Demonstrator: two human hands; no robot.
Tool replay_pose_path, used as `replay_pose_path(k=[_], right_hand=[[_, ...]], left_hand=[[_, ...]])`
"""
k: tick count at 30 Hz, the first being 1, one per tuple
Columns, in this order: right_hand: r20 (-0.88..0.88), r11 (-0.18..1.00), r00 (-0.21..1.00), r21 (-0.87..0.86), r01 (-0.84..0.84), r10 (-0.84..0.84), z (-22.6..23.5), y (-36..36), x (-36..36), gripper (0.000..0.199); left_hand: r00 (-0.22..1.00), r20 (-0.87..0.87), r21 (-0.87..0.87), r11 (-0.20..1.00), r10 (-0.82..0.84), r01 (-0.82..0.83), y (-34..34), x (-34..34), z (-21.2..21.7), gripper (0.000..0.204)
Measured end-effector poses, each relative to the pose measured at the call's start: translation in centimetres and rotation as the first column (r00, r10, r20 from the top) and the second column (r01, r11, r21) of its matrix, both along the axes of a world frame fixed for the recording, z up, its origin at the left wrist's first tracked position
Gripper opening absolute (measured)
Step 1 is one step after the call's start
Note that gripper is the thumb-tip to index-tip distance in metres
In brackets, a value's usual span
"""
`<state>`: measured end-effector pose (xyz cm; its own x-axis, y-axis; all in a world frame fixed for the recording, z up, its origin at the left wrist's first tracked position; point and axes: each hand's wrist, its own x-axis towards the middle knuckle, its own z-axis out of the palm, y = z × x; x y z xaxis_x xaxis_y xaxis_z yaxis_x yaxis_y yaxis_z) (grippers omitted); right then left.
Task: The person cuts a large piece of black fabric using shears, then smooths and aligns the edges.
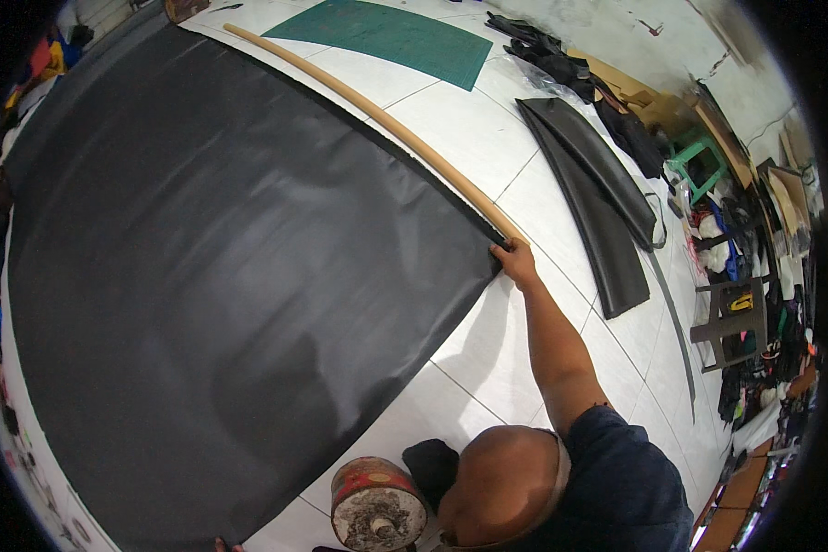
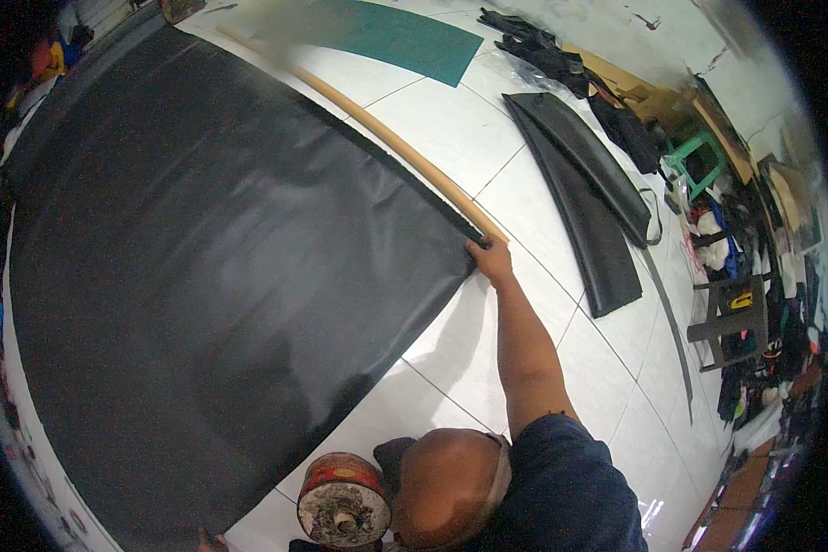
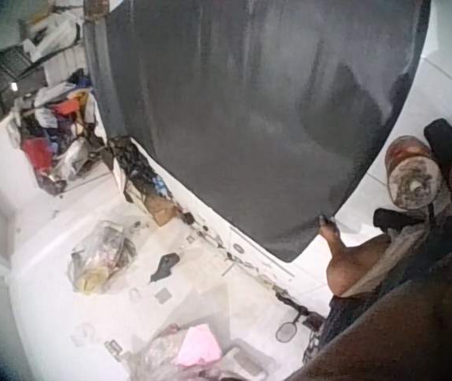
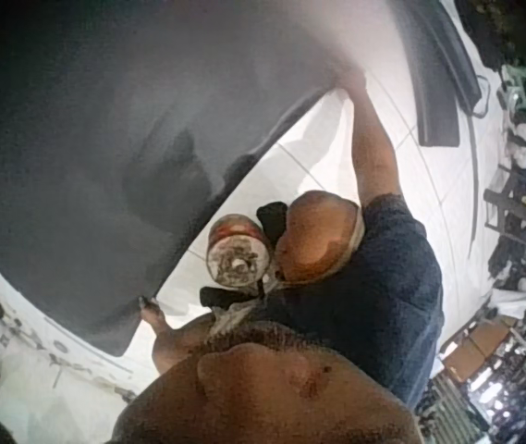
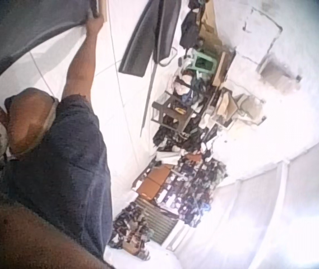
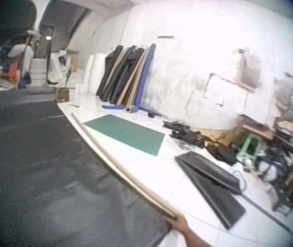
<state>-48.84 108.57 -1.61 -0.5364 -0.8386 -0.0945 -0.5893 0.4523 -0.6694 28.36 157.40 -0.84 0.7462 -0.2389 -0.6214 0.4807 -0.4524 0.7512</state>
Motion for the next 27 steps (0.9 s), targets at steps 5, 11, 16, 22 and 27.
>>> replay_pose_path(k=[5,11,16,22,27], right_hand=[[-0.203,0.999,0.979,-0.047,-0.015,0.005,-1.2,-0.1,-1.8,0.034],[-0.266,0.995,0.959,-0.055,0.088,-0.099,-1.1,-0.8,0.1,0.033],[-0.249,0.969,0.946,-0.187,0.161,-0.205,-2.9,-0.3,-2.1,0.034],[-0.17,0.99,0.976,-0.006,0.139,-0.138,-2.6,-0.6,-2.8,0.034],[-0.342,1.0,0.94,-0.001,0.018,-0.018,-2.9,-1.7,-5.1,0.032]], left_hand=[[0.996,-0.089,-0.044,0.999,-0.015,0.011,-1.9,-2.3,1.7,0.016],[0.992,-0.125,-0.078,0.997,-0.008,-0.002,-1.1,-1.5,1.8,0.032],[0.998,-0.041,0.005,0.999,0.04,-0.04,-4.5,-5.3,3.7,0.045],[0.999,-0.002,-0.05,0.997,0.05,-0.05,1.1,-0.4,-1.9,0.041],[0.972,0.229,0.184,0.983,-0.048,0.006,4.9,4.3,-6.8,0.043]])
